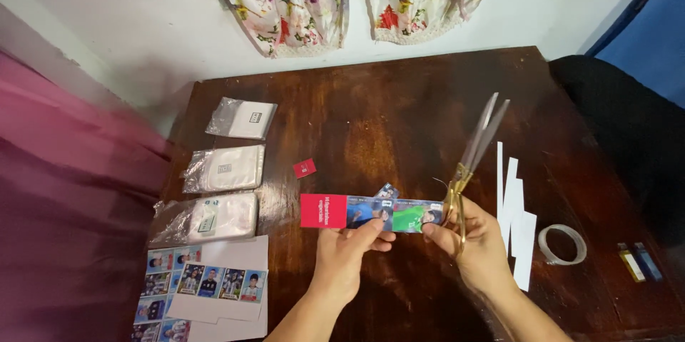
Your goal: Cutting out printed collectible cards from a larger sheet using scissors.
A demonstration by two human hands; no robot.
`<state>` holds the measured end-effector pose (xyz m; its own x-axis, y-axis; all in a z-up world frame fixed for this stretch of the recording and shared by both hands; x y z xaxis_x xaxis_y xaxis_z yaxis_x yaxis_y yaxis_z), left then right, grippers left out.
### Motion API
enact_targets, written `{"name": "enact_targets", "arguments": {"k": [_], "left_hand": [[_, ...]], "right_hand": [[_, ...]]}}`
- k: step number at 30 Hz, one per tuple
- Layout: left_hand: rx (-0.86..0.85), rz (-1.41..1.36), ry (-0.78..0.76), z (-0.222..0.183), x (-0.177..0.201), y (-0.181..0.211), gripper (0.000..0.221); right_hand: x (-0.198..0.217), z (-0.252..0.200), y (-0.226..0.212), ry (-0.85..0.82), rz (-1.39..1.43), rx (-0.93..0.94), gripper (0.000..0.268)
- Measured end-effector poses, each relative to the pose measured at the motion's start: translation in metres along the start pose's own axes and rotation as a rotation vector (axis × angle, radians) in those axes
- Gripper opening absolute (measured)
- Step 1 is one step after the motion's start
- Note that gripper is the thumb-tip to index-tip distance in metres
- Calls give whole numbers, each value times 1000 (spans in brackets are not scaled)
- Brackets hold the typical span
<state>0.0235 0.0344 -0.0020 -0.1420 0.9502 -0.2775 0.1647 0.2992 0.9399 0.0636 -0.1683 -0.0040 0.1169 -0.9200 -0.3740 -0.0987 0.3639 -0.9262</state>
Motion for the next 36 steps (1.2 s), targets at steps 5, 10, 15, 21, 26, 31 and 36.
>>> {"name": "enact_targets", "arguments": {"k": [5, 10, 15, 21, 26, 31, 36], "left_hand": [[-92, 34, 116, 5, 12, 9, 15], [-126, -235, 246, 9, 18, 6, 15], [-124, -245, 223, 8, 8, 8, 15], [-77, -254, 222, 8, -5, 6, 16], [17, -239, 243, 9, -11, -16, 14], [48, -271, 207, 7, -13, -20, 15], [48, -273, 218, 0, -15, -11, 13]], "right_hand": [[22, -10, 37, -143, -68, 54, 23], [34, -47, 80, -176, -259, -37, 73], [27, -58, 76, -300, -185, -103, 78], [21, -60, 74, -317, -241, -86, 78], [-2, -54, 61, -392, -237, -121, 75], [-12, -54, 52, -359, -64, -207, 68], [-10, -54, 56, -376, -106, -177, 69]]}}
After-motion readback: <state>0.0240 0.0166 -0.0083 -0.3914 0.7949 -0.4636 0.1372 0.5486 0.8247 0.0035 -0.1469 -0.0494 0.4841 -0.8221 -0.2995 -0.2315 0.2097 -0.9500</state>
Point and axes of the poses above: each hand's wrist, its own z-axis towards the middle knuckle, its own x-axis out of the back of the hand, y = z × x, the point moved 6 cm from there along z, towards the middle knuckle, and after that the axes turned 14 degrees about z, right-handed, at the moved point
